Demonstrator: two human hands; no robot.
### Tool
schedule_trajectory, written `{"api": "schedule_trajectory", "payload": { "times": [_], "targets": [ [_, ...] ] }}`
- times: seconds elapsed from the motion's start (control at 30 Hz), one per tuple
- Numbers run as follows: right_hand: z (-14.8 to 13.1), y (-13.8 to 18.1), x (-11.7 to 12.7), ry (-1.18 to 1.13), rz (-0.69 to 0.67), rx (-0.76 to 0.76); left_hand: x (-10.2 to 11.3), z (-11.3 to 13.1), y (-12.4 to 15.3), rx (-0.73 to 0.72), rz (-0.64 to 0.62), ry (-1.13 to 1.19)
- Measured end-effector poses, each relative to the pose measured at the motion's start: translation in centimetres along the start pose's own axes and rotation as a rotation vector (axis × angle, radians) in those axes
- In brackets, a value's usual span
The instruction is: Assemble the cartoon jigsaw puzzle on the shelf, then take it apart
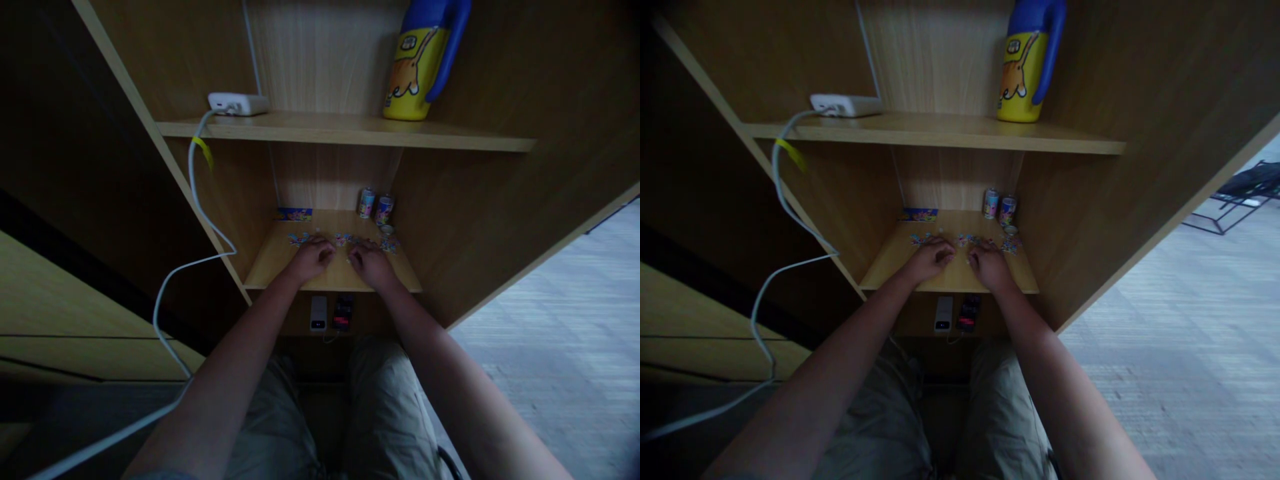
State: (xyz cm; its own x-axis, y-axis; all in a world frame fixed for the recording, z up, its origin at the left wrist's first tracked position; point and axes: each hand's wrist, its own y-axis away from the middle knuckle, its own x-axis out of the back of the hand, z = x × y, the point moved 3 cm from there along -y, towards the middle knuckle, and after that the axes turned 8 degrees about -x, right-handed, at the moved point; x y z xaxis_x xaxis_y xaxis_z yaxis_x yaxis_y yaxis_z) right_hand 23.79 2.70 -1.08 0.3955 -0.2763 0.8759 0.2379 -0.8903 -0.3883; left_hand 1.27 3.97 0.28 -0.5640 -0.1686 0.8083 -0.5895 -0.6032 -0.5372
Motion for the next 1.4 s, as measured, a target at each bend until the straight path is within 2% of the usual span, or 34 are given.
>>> {"api": "schedule_trajectory", "payload": {
  "times": [0.23, 0.47, 0.53, 0.63, 0.77, 0.87, 1.17, 1.4],
  "targets": [
    [-0.1, 0.2, 0.0, 0.051, -0.015, -0.049, -0.4, 0.2, 0.0, 0.045, -0.014, -0.071],
    [0.6, 1.4, 0.3, 0.155, 0.113, -0.368, -0.1, -1.0, 1.3, 0.345, 0.12, -0.279],
    [0.5, 1.7, 0.5, 0.156, 0.148, -0.397, -0.1, -1.0, 1.5, 0.374, 0.134, -0.298],
    [0.0, 1.5, 0.6, 0.124, 0.148, -0.292, -0.4, -0.7, 1.2, 0.281, 0.075, -0.258],
    [-0.8, 0.3, -0.1, 0.049, 0.031, 0.007, -1.4, -0.4, 0.4, 0.056, -0.069, -0.134],
    [-0.7, -0.5, -0.8, 0.009, -0.02, 0.134, -1.9, -0.6, 0.0, -0.001, -0.105, -0.084],
    [0.1, -0.5, -1.4, -0.044, -0.028, 0.199, -0.9, -0.5, 0.3, 0.027, -0.055, -0.062],
    [-0.5, -0.8, -1.5, -0.047, -0.068, 0.226, -0.3, -0.1, 0.3, 0.163, -0.031, -0.171]
  ]
}}
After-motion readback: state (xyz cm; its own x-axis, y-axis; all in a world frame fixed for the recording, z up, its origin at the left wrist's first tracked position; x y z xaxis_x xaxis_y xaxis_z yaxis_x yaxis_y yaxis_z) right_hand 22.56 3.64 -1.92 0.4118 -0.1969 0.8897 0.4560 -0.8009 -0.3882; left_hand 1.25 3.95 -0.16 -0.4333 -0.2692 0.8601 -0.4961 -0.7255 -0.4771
